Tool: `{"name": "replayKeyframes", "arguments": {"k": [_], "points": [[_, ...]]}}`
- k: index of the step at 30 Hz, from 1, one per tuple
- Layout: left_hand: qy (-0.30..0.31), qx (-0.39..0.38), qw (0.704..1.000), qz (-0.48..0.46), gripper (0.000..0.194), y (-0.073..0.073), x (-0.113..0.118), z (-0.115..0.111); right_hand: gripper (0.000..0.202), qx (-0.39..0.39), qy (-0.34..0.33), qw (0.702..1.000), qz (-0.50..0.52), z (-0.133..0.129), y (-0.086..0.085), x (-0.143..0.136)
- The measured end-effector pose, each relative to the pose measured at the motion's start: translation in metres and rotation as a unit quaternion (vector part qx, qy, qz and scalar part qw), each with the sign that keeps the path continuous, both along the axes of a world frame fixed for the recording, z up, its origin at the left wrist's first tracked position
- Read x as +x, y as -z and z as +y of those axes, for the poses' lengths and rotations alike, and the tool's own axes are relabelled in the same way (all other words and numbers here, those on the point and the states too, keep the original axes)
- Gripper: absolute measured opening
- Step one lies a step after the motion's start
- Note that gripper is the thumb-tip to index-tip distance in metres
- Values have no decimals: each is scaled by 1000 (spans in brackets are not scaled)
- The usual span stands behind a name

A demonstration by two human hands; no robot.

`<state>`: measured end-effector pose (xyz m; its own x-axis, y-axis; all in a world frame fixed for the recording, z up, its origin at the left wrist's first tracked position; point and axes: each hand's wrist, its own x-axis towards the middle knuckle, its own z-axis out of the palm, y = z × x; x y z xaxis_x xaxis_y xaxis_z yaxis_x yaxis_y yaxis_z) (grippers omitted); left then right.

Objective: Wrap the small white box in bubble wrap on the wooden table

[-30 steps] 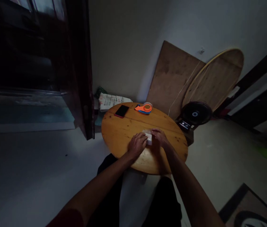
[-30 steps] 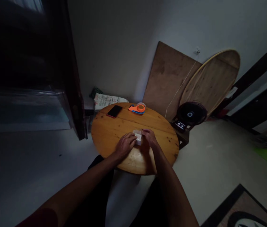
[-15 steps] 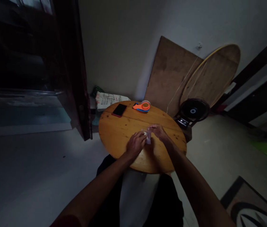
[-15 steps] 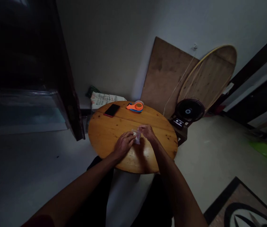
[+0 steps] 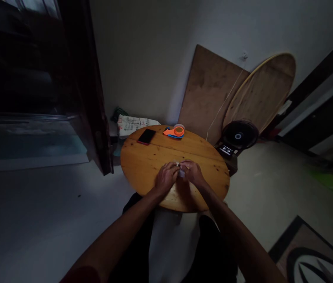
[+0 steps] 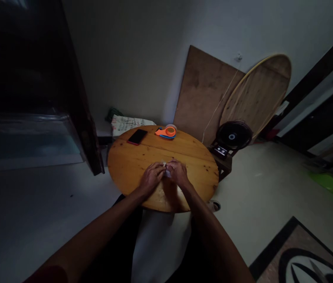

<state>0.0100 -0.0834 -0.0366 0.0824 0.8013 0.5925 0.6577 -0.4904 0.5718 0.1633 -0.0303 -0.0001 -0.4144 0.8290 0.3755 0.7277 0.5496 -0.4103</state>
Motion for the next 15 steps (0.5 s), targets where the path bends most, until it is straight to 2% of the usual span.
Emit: {"name": "replayKeyframes", "arguments": {"k": [5,8,11,15], "points": [[-20,-14,998,-53,18,5,2,5,29,52,31,998,-19,-27,16,0],[-24,-11,998,-53,15,6,2,6,34,133,55,987,-73,-42,25,1],[-26,-8,999,-44,13,5,2,4,32,201,85,971,-93,-48,32,1],[-5,-7,1000,-26,24,0,2,-1,27,244,93,960,-104,-47,34,-2]]}}
